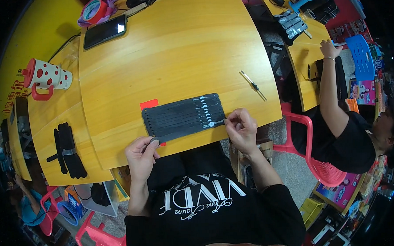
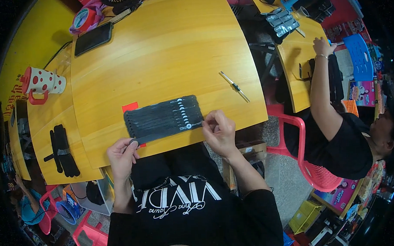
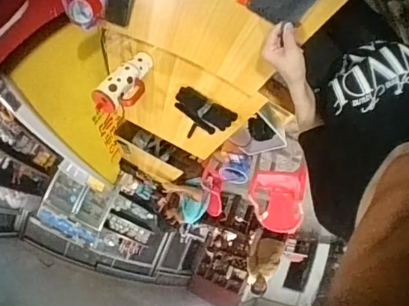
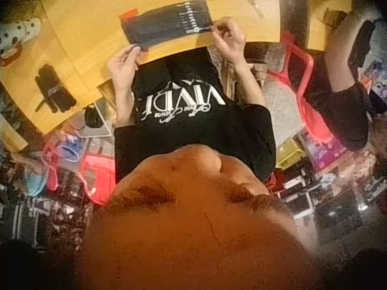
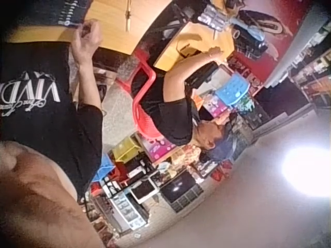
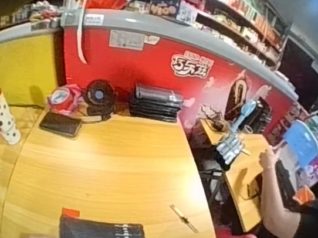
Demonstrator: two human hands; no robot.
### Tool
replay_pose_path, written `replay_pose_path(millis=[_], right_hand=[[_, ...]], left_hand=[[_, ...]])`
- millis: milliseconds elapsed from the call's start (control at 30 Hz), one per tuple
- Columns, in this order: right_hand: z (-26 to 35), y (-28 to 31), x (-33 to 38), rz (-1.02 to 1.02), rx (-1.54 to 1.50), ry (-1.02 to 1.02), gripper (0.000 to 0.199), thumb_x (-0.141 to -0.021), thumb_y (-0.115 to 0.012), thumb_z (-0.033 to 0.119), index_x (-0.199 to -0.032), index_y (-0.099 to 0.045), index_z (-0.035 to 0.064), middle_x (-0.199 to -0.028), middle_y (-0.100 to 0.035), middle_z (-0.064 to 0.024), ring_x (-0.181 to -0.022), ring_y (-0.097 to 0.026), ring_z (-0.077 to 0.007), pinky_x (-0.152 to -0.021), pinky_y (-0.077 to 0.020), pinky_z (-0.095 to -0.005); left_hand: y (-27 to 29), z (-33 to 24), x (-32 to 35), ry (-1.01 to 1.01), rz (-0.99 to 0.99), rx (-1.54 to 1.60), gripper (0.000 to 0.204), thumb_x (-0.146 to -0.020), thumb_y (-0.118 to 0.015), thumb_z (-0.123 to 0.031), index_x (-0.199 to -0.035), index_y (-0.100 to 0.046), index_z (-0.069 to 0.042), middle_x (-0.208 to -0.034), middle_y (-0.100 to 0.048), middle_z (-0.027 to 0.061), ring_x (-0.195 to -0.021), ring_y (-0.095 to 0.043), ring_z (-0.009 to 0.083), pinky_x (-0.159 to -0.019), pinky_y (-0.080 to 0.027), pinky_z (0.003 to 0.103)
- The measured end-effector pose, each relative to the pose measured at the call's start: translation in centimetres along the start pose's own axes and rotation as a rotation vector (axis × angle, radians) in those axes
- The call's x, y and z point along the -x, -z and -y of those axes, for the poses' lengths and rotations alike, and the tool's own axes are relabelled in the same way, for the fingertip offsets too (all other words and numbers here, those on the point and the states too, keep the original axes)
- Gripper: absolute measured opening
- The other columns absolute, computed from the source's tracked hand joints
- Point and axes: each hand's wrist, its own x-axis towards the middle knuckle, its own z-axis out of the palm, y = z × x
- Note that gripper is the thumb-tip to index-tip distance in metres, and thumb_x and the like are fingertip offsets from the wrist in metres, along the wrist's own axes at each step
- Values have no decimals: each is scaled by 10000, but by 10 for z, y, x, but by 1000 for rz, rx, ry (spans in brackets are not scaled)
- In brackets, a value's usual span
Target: Organizing and stacking black fabric straps onto a table.
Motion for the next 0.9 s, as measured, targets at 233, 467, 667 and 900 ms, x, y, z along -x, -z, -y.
replay_pose_path(millis=[233,467,667,900], right_hand=[[5,-2,-3,-16,42,22,155,-776,-651,-81,-808,-532,13,-676,-528,-42,-519,-542,-86,-476,-404,-214],[3,-7,-2,-22,63,17,116,-722,-627,-98,-752,-573,0,-647,-515,-61,-509,-495,-128,-475,-387,-249],[2,-7,-3,-17,81,65,99,-724,-609,-93,-737,-572,-2,-656,-514,-69,-514,-479,-149,-477,-371,-272],[-3,-4,1,-16,59,74,90,-739,-600,-98,-754,-573,-13,-664,-513,-63,-534,-487,-122,-496,-380,-253]], left_hand=[[-1,2,-1,-15,-6,8,41,-867,-648,15,-881,-678,39,-748,-624,48,-519,-560,69,-417,-394,186],[-2,0,0,11,-21,4,47,-866,-651,10,-886,-685,36,-744,-640,47,-521,-559,66,-425,-406,190],[-5,-3,8,27,-99,-133,93,-849,-689,-44,-836,-689,48,-694,-660,75,-541,-590,116,-483,-449,231],[-8,-15,1,-286,-134,-524,171,-788,-708,-114,-740,-663,44,-641,-606,193,-565,-604,314,-519,-440,371]])
